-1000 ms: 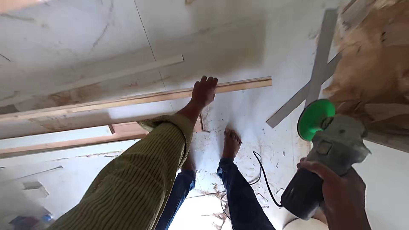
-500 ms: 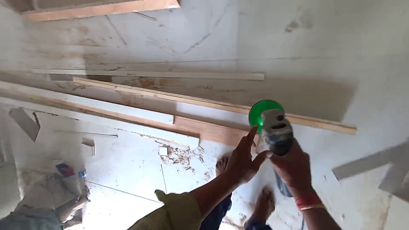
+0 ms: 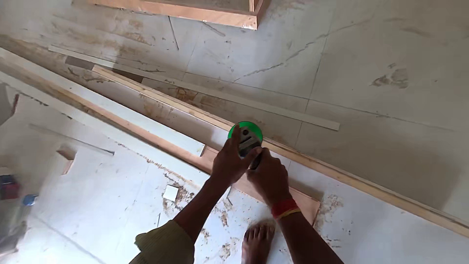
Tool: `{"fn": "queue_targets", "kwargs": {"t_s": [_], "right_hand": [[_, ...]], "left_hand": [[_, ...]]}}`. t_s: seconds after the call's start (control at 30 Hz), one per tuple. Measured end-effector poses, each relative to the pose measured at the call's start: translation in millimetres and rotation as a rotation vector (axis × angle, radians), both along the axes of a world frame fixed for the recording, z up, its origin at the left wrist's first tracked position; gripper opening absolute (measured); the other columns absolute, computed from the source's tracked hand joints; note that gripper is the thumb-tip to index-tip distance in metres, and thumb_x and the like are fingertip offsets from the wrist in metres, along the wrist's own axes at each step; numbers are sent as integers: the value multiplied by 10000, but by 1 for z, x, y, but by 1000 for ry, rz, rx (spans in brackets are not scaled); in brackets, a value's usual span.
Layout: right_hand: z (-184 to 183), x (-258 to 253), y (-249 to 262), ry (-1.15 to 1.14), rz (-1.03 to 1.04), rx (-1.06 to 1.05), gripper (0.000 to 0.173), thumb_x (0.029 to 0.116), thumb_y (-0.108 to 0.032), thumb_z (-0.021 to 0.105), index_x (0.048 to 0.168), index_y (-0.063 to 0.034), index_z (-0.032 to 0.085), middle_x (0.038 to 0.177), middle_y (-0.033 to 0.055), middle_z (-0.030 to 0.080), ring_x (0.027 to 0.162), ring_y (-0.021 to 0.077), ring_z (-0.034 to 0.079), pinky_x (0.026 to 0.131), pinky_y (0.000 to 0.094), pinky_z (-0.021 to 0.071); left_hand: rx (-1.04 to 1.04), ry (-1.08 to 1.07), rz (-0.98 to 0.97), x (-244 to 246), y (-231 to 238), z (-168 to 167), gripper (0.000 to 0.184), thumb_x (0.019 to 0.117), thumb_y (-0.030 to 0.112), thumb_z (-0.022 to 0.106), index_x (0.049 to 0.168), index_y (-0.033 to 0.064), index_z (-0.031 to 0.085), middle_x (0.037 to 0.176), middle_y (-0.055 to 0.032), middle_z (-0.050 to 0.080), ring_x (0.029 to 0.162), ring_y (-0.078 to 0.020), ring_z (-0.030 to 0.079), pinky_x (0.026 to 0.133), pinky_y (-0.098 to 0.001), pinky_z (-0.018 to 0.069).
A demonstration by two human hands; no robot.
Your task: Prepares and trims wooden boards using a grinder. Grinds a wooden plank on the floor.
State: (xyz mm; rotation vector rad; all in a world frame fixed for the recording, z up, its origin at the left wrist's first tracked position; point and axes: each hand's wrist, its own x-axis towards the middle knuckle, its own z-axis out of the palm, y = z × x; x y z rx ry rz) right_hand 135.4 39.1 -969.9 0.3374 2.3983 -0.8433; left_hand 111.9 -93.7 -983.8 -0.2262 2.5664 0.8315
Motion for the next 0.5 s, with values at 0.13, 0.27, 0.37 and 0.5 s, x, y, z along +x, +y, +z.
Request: {"fn": "queue_targets", "kwargs": {"t_s": [0.13,0.27,0.37,0.5], "right_hand": [[-6,-6,11,-88,77,60,525,819,-323,775,1267,-123,588,951,108,708,892,300,716,730,500,564],[-7,1,33,-154,118,123,513,850,-333,724,1298,-132,576,1013,97,715,973,275,717,803,475,565],[-3,11,49,-191,106,157,531,852,-349,720,1318,-141,570,1038,96,719,989,274,719,811,471,568],[0,28,76,-242,57,148,600,832,-321,739,1371,-126,562,1109,121,717,1037,295,712,845,498,567]], "left_hand": [[-20,23,-57,-1,7,-14,957,939,708,541,1659,207,157,1409,-176,585,1155,-367,658,933,-622,527],[-33,40,-117,8,30,-19,930,951,698,529,1649,183,193,1333,-182,617,1058,-366,684,871,-597,551],[-18,36,-135,17,49,-19,915,953,682,544,1643,176,219,1294,-180,635,1071,-361,678,890,-589,547],[18,46,-162,34,75,-23,941,941,697,545,1642,158,221,1267,-174,648,1055,-351,683,889,-570,553]]}}
